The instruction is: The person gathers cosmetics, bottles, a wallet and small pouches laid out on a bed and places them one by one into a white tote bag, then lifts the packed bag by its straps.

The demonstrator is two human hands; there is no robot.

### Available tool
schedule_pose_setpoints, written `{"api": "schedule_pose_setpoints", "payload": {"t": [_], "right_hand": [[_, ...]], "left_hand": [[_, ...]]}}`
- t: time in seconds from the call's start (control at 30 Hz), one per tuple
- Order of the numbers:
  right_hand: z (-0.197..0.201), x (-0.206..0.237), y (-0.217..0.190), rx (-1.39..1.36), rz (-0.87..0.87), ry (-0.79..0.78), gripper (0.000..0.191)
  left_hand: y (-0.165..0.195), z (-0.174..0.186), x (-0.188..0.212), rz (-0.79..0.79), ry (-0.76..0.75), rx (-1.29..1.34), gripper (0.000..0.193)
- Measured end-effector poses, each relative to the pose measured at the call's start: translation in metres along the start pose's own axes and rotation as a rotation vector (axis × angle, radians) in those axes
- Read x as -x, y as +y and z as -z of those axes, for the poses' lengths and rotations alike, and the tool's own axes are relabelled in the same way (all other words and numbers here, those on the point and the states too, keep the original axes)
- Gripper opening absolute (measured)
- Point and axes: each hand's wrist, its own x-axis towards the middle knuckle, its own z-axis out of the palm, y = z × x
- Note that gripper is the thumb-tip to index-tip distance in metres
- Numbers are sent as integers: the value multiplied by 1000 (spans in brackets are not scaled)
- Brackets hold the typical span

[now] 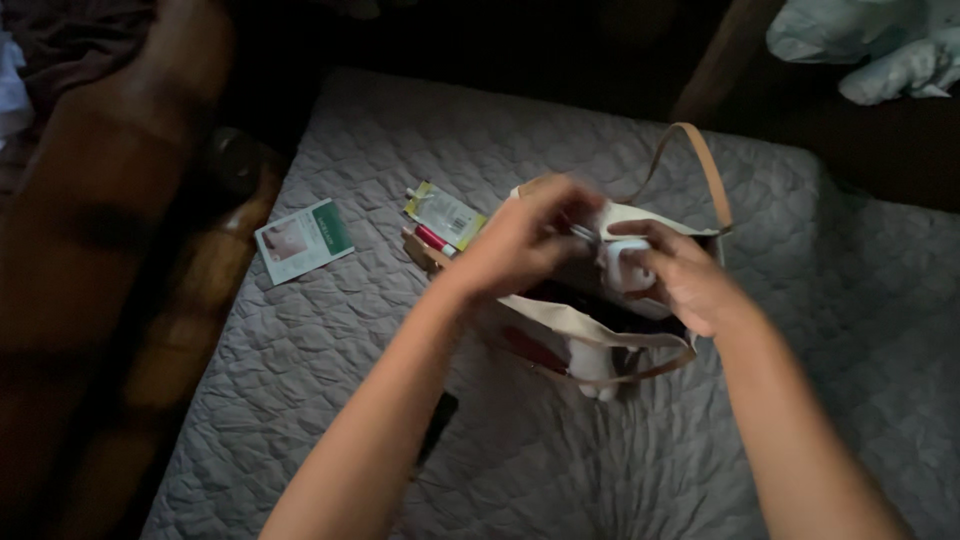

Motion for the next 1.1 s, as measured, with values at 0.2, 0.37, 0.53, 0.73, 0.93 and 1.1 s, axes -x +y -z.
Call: {"api": "schedule_pose_setpoints", "payload": {"t": [0.2, 0.37, 0.53, 0.73, 0.93, 1.1], "right_hand": [[9, 2, 9, 150, 99, 181, 47], [13, 2, 14, 109, 178, 95, 63], [15, 6, 17, 161, 176, -104, 78], [18, 4, 16, 119, 176, 19, 65], [19, 7, 9, -282, 182, -93, 61], [18, 7, 11, -63, 129, -169, 63]], "left_hand": [[-72, -57, -9, 234, -536, -590, 39], [-133, -85, 1, 231, -660, -601, 43], [-133, -75, -11, 370, -661, -595, 33], [-67, -21, -4, 471, -75, 660, 43], [-24, -2, 18, 478, 303, 1118, 49], [-41, -5, 13, 148, 36, 514, 51]]}}
